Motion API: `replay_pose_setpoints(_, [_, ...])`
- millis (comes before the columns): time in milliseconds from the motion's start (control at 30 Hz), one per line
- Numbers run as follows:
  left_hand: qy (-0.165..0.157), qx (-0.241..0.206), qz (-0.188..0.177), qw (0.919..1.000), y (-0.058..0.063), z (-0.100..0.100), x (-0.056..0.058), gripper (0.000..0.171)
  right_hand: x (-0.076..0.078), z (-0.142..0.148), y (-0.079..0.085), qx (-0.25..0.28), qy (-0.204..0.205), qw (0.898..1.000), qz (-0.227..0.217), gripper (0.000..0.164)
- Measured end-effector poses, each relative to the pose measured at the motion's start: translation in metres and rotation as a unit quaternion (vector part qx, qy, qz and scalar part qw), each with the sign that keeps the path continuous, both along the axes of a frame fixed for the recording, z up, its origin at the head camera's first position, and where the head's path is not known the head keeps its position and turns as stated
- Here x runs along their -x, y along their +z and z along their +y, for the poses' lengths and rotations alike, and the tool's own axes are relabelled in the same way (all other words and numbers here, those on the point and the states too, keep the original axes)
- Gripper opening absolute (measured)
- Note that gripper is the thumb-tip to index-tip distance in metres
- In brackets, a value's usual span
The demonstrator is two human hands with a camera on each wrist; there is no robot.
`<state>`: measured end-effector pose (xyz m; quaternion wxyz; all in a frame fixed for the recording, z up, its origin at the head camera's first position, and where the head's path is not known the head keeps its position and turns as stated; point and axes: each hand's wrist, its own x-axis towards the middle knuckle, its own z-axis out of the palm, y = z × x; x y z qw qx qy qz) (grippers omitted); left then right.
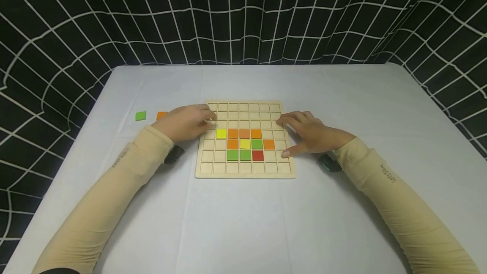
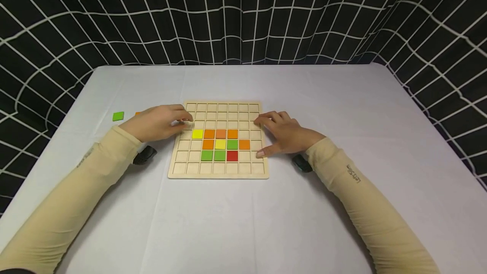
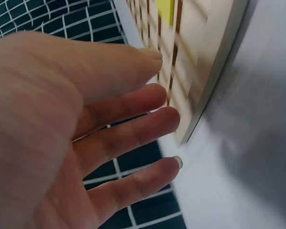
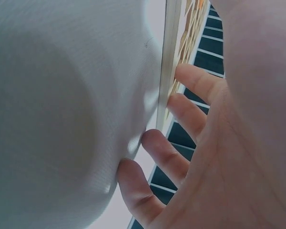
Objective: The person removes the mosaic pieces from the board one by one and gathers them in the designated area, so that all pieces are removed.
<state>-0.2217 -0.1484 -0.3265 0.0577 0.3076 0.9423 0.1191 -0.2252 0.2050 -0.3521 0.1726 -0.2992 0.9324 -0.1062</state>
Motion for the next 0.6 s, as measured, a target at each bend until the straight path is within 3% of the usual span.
replay_pose_setpoints(233, [-0.055, -0.044, -0.025, 0.9972, -0.013, 0.010, -0.001, 0.023, 0.000, 0.001, -0.001, 0.004, -0.001, 1.000, 0.002, 0.090])
replay_pose_setpoints(600, [-0.089, -0.049, 0.004, 0.9948, -0.016, 0.013, -0.002, 0.022, 0.000, 0.003, -0.004, 0.024, 0.002, 1.000, 0.011, 0.087])
